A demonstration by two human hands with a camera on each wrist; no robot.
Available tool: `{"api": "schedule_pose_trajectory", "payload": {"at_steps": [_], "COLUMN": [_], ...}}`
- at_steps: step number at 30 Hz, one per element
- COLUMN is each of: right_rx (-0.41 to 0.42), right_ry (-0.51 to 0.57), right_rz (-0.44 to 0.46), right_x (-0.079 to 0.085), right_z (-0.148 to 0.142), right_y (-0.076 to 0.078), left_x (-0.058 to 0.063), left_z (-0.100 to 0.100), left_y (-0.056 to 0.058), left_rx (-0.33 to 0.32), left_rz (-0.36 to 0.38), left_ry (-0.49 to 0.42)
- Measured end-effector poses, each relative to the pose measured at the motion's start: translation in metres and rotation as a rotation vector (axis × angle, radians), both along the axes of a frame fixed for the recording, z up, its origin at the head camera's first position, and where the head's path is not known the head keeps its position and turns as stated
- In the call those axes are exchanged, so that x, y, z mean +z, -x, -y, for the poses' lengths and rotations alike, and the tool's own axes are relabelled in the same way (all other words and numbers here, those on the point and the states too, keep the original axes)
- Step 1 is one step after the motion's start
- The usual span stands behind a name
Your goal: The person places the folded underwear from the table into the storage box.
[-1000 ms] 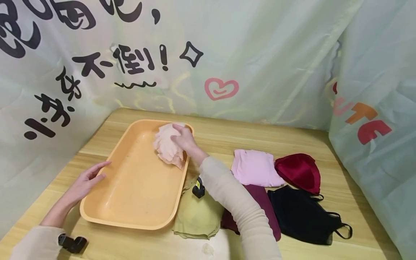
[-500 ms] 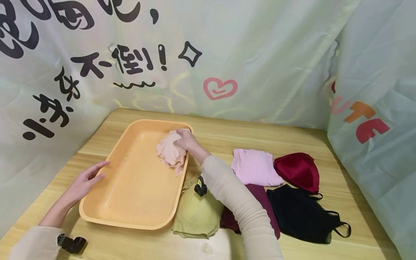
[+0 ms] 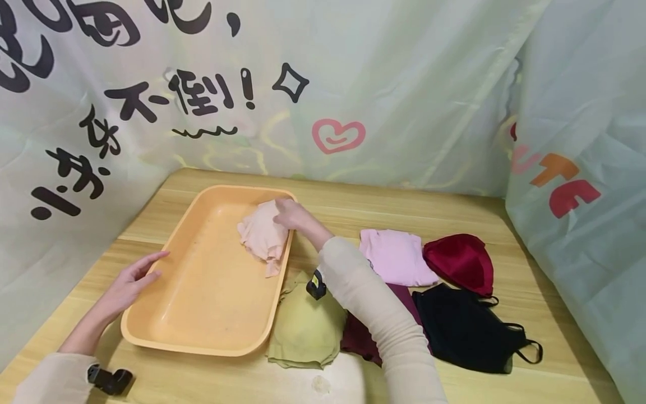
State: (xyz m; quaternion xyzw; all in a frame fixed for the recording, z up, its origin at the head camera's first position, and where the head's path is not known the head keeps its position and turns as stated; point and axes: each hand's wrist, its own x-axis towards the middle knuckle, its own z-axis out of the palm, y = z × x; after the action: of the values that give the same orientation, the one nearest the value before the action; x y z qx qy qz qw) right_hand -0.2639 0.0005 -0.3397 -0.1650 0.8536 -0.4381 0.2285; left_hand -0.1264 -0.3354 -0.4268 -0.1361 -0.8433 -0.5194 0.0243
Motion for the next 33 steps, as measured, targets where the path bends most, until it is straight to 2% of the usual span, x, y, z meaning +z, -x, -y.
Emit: {"api": "schedule_pose_trajectory", "payload": {"at_steps": [9,19,25,33], "right_rx": [0.021,0.042,0.057,0.056], "right_ry": [-0.038,-0.004,0.010,0.039], "right_rz": [0.001,0.008,-0.022,-0.016], "right_x": [-0.007,-0.006,-0.002,-0.004], "right_z": [0.005,0.003,-0.003,-0.017], "right_y": [0.000,0.001,-0.003,-0.006], "left_x": [-0.001,0.000,0.001,0.002], "left_z": [-0.001,0.000,0.000,-0.001], "left_y": [-0.002,-0.001,-0.001,-0.002], "left_rx": [0.020,0.009,0.002,0.012], "left_rz": [-0.008,-0.011,-0.015,-0.011], "left_ry": [0.022,0.010,0.009,0.027]}}
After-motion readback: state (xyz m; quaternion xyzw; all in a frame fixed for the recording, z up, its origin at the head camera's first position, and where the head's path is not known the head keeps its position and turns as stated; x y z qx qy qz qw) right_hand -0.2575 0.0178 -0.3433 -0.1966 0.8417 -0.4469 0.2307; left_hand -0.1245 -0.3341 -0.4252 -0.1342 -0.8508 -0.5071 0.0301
